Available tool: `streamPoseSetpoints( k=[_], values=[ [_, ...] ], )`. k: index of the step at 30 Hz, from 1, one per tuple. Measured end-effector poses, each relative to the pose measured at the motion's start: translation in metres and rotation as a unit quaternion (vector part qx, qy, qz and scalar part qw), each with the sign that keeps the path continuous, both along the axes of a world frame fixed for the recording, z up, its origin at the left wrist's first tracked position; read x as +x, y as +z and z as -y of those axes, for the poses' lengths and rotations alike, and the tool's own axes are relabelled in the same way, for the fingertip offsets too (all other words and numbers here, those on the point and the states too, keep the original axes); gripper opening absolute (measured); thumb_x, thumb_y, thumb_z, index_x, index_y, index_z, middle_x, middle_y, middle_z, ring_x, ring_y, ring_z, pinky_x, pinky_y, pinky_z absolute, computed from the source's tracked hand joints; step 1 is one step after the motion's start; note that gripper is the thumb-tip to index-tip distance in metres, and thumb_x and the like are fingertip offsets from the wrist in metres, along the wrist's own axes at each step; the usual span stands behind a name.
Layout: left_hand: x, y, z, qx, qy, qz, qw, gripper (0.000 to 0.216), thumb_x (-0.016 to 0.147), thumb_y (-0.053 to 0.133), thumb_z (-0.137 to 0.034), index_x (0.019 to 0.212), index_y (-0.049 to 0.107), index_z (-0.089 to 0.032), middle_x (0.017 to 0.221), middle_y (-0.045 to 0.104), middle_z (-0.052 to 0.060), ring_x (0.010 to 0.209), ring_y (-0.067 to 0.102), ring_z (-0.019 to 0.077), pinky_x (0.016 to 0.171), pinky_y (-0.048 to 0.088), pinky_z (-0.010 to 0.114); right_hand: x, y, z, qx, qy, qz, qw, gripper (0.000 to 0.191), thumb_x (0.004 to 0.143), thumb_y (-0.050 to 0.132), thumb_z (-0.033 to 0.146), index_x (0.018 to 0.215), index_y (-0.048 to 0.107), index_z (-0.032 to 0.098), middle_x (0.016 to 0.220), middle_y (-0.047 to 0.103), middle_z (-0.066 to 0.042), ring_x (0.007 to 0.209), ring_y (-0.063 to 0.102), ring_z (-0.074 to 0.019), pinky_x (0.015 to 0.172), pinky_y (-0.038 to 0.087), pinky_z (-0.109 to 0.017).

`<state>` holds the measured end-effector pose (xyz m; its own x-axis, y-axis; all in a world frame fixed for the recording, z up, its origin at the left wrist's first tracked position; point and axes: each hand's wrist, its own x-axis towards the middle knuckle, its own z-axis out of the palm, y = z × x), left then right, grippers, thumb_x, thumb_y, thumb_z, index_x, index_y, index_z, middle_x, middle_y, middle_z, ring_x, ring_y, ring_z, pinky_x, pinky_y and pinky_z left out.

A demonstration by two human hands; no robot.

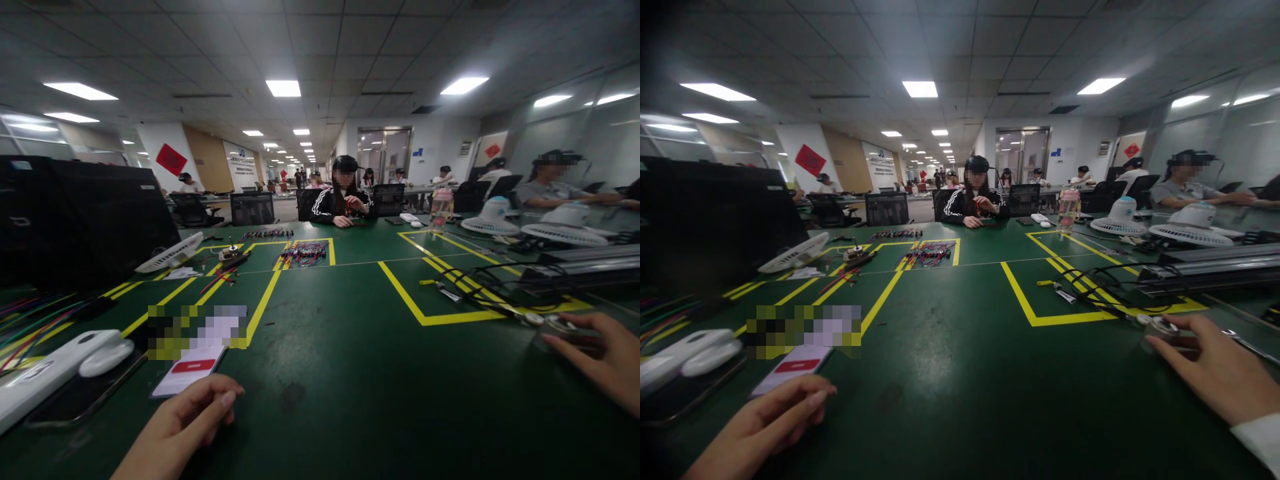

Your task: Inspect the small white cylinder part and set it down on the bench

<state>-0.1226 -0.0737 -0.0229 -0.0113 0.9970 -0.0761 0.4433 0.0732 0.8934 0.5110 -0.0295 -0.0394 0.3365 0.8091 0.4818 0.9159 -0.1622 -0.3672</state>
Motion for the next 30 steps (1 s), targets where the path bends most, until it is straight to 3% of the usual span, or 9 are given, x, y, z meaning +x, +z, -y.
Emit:
streamPoseSetpoints(
  k=[3,6,8,11,15,18,22,27,30],
  values=[
    [0.001,0.000,0.000,0.004,-0.005,-0.003,1.000,0.026,0.079,0.058,-0.049,0.089,0.064,-0.026,0.063,0.062,-0.004,0.055,0.052,0.0165,0.050,0.041,0.025,-0.019,0.007,0.001,-0.051,-0.004,-0.016,0.999,0.051,0.068,0.064,0.057,0.099,0.055,0.017,0.101,0.060,-0.019,0.074,0.063,-0.0205,0.062,0.048,-0.033],
    [0.004,-0.001,-0.001,0.010,-0.001,-0.007,1.000,0.025,0.079,0.058,-0.048,0.088,0.064,-0.026,0.063,0.062,-0.004,0.055,0.052,0.0167,0.051,0.041,0.026,-0.071,0.008,0.001,0.059,0.093,-0.053,0.992,0.048,0.073,0.064,0.045,0.112,0.049,0.020,0.113,0.055,-0.016,0.092,0.060,-0.0212,0.078,0.050,-0.033],
    [0.005,-0.002,-0.002,0.016,0.009,-0.003,1.000,0.025,0.078,0.059,-0.048,0.087,0.065,-0.026,0.062,0.062,-0.004,0.054,0.051,0.0165,0.051,0.041,0.026,-0.124,0.006,-0.001,0.125,0.218,-0.069,0.965,0.046,0.077,0.062,0.037,0.117,0.045,0.022,0.119,0.052,-0.013,0.103,0.057,-0.0209,0.088,0.050,-0.035],
    [0.004,-0.003,-0.001,0.018,0.017,0.003,1.000,0.025,0.077,0.059,-0.049,0.087,0.065,-0.026,0.062,0.062,-0.004,0.053,0.051,0.0166,0.049,0.040,0.025,-0.212,0.005,-0.003,0.103,0.421,-0.036,0.900,0.040,0.082,0.057,0.026,0.118,0.041,0.023,0.117,0.052,-0.009,0.111,0.051,-0.0193,0.096,0.045,-0.040],
    [0.000,-0.001,0.002,0.012,0.011,-0.007,1.000,0.027,0.077,0.059,-0.051,0.086,0.066,-0.026,0.062,0.063,-0.004,0.054,0.052,0.0172,0.047,0.040,0.024,-0.291,0.012,-0.005,0.065,0.541,-0.088,0.834,0.037,0.081,0.054,0.017,0.115,0.040,0.022,0.115,0.051,-0.008,0.108,0.050,-0.0156,0.096,0.044,-0.034],
    [-0.001,0.000,0.002,0.014,0.003,-0.012,1.000,0.028,0.078,0.057,-0.051,0.087,0.065,-0.026,0.063,0.062,-0.004,0.054,0.053,0.0170,0.047,0.040,0.025,-0.309,0.015,-0.006,0.011,0.551,-0.120,0.826,0.036,0.078,0.053,0.015,0.113,0.042,0.021,0.111,0.052,-0.006,0.101,0.052,-0.0139,0.091,0.045,-0.032],
    [0.016,0.006,-0.002,0.030,-0.018,-0.031,0.999,0.024,0.084,0.054,-0.045,0.094,0.063,-0.026,0.068,0.063,-0.003,0.060,0.057,0.0188,0.055,0.045,0.027,-0.308,0.014,-0.008,-0.038,0.526,-0.187,0.829,0.054,0.072,0.062,0.017,0.120,0.037,0.021,0.107,0.053,-0.005,0.096,0.053,-0.0136,0.089,0.045,-0.033],
    [0.082,0.013,-0.018,0.104,-0.093,-0.006,0.990,0.017,0.085,0.057,-0.034,0.098,0.063,-0.024,0.080,0.065,0.000,0.075,0.061,0.0207,0.066,0.048,0.030,-0.309,0.013,-0.012,-0.082,0.507,-0.249,0.821,0.046,0.070,0.065,0.018,0.108,0.041,0.018,0.101,0.057,-0.004,0.092,0.055,-0.0131,0.084,0.046,-0.031],
    [0.126,0.013,-0.033,0.143,-0.132,0.021,0.981,0.027,0.085,0.058,-0.029,0.111,0.058,-0.023,0.096,0.065,0.004,0.075,0.061,0.0187,0.062,0.049,0.028,-0.310,0.013,-0.013,-0.078,0.514,-0.255,0.815,0.044,0.069,0.064,0.014,0.106,0.041,0.018,0.100,0.058,-0.004,0.091,0.056,-0.0132,0.083,0.046,-0.030]
  ],
)
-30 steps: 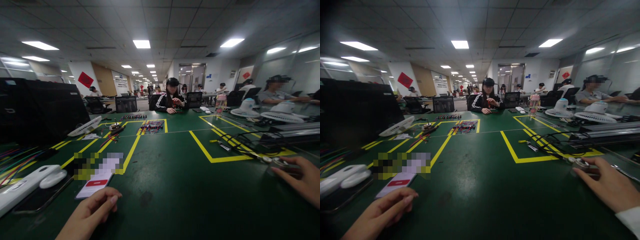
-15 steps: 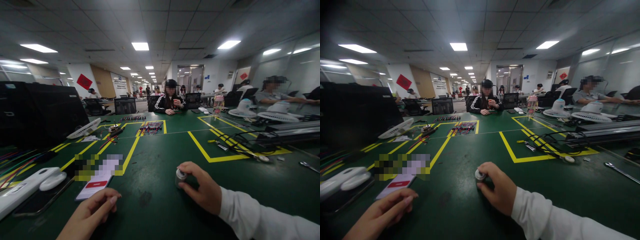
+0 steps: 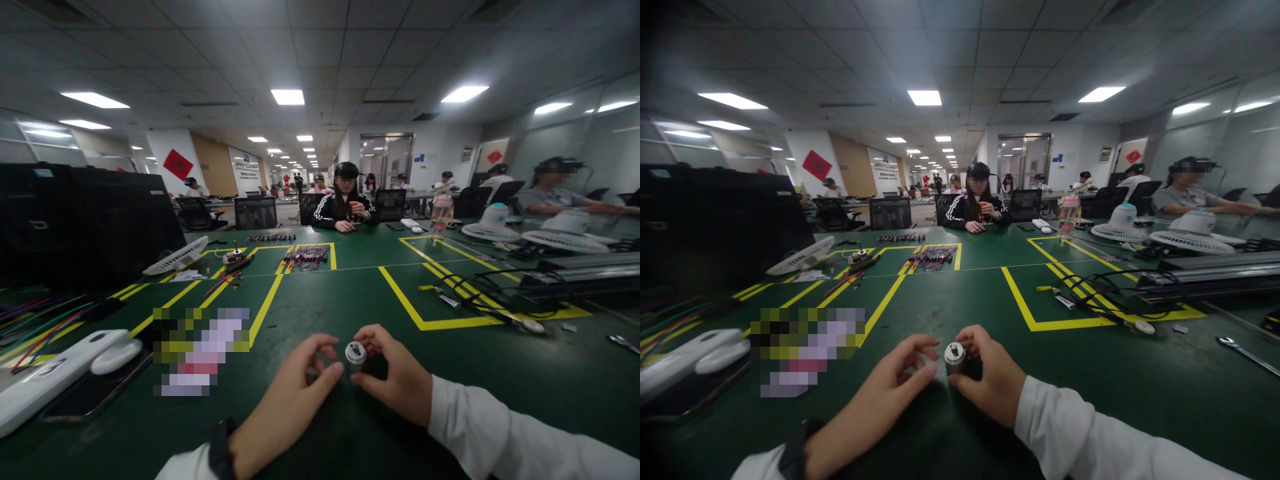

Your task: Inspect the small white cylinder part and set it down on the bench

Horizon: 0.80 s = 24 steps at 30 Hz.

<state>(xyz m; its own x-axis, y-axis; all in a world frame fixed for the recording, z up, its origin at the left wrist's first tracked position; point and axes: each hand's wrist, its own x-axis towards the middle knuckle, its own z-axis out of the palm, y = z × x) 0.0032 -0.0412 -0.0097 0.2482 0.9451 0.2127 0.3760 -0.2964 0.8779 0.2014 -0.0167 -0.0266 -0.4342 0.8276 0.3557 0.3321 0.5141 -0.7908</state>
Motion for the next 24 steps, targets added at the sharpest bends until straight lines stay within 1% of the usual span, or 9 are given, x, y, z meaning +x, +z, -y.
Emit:
streamPoseSetpoints(
  k=[2,6,8,10,12,15,18,21,24],
  values=[
    [0.021,0.001,-0.009,0.030,-0.011,0.014,0.999,0.028,0.084,0.059,-0.027,0.112,0.057,-0.023,0.102,0.063,0.006,0.074,0.060,0.0171,0.062,0.048,0.028,0.001,0.000,0.000,0.004,0.006,-0.009,1.000,0.044,0.069,0.063,0.012,0.106,0.040,0.018,0.100,0.058,-0.004,0.091,0.056,-0.0132,0.082,0.047,-0.030],
    [0.036,0.010,-0.018,0.073,-0.002,0.026,0.997,0.010,0.084,0.060,-0.026,0.088,0.067,-0.021,0.095,0.060,0.004,0.077,0.059,0.0180,0.063,0.047,0.028,0.004,0.001,0.001,0.003,0.015,-0.012,1.000,0.040,0.070,0.061,0.011,0.102,0.039,0.018,0.097,0.057,-0.003,0.088,0.057,-0.0126,0.081,0.047,-0.029],
    [0.031,0.016,-0.018,0.080,0.013,0.030,0.996,0.012,0.086,0.057,-0.028,0.087,0.067,-0.020,0.093,0.061,0.004,0.082,0.060,0.0196,0.067,0.047,0.029,0.006,0.001,0.000,0.006,0.013,-0.005,1.000,0.040,0.070,0.061,0.012,0.102,0.038,0.018,0.096,0.057,-0.003,0.088,0.056,-0.0126,0.080,0.047,-0.029],
    [0.022,0.018,-0.018,0.076,0.027,0.027,0.996,0.016,0.088,0.054,-0.030,0.094,0.065,-0.020,0.092,0.065,0.005,0.084,0.061,0.0208,0.072,0.048,0.032,0.008,0.001,0.001,0.009,0.004,0.005,1.000,0.041,0.070,0.062,0.013,0.103,0.038,0.018,0.096,0.057,-0.003,0.088,0.056,-0.0130,0.080,0.046,-0.030],
    [0.013,0.016,-0.018,0.062,0.026,0.009,0.998,0.020,0.089,0.053,-0.031,0.099,0.065,-0.019,0.089,0.069,0.005,0.081,0.063,0.0217,0.071,0.048,0.033,0.010,0.000,0.001,0.007,0.001,0.013,1.000,0.040,0.070,0.062,0.014,0.103,0.039,0.019,0.096,0.057,-0.003,0.089,0.055,-0.0132,0.081,0.046,-0.030],
    [0.005,0.008,-0.018,0.039,-0.003,-0.040,0.998,0.019,0.086,0.056,-0.029,0.094,0.070,-0.019,0.082,0.072,0.005,0.075,0.064,0.0221,0.066,0.048,0.033,0.013,0.001,0.002,0.009,0.000,0.012,1.000,0.039,0.071,0.061,0.014,0.103,0.039,0.018,0.096,0.057,-0.002,0.090,0.056,-0.0127,0.082,0.045,-0.030],
    [0.003,-0.001,-0.019,0.042,-0.032,-0.092,0.994,0.014,0.082,0.062,-0.024,0.087,0.076,-0.024,0.084,0.070,0.003,0.081,0.062,0.0223,0.073,0.044,0.034,0.014,0.001,0.002,0.013,-0.003,0.018,1.000,0.039,0.071,0.060,0.014,0.103,0.039,0.018,0.097,0.056,-0.002,0.091,0.056,-0.0124,0.083,0.045,-0.029],
    [0.004,-0.005,-0.019,0.053,-0.029,-0.136,0.989,0.014,0.077,0.068,-0.023,0.083,0.077,-0.031,0.089,0.068,0.002,0.090,0.057,0.0255,0.080,0.037,0.039,0.012,0.001,0.002,0.014,-0.008,0.031,0.999,0.037,0.072,0.060,0.015,0.103,0.040,0.018,0.097,0.056,-0.003,0.091,0.056,-0.0125,0.083,0.046,-0.030],
    [0.003,-0.004,-0.018,0.051,-0.025,-0.150,0.987,0.020,0.076,0.069,-0.023,0.092,0.075,-0.034,0.090,0.067,0.001,0.092,0.055,0.0257,0.081,0.037,0.039,0.011,-0.001,0.002,0.016,-0.014,0.035,0.999,0.040,0.072,0.060,0.017,0.106,0.039,0.019,0.099,0.057,-0.003,0.092,0.056,-0.0125,0.084,0.046,-0.030]
  ],
)
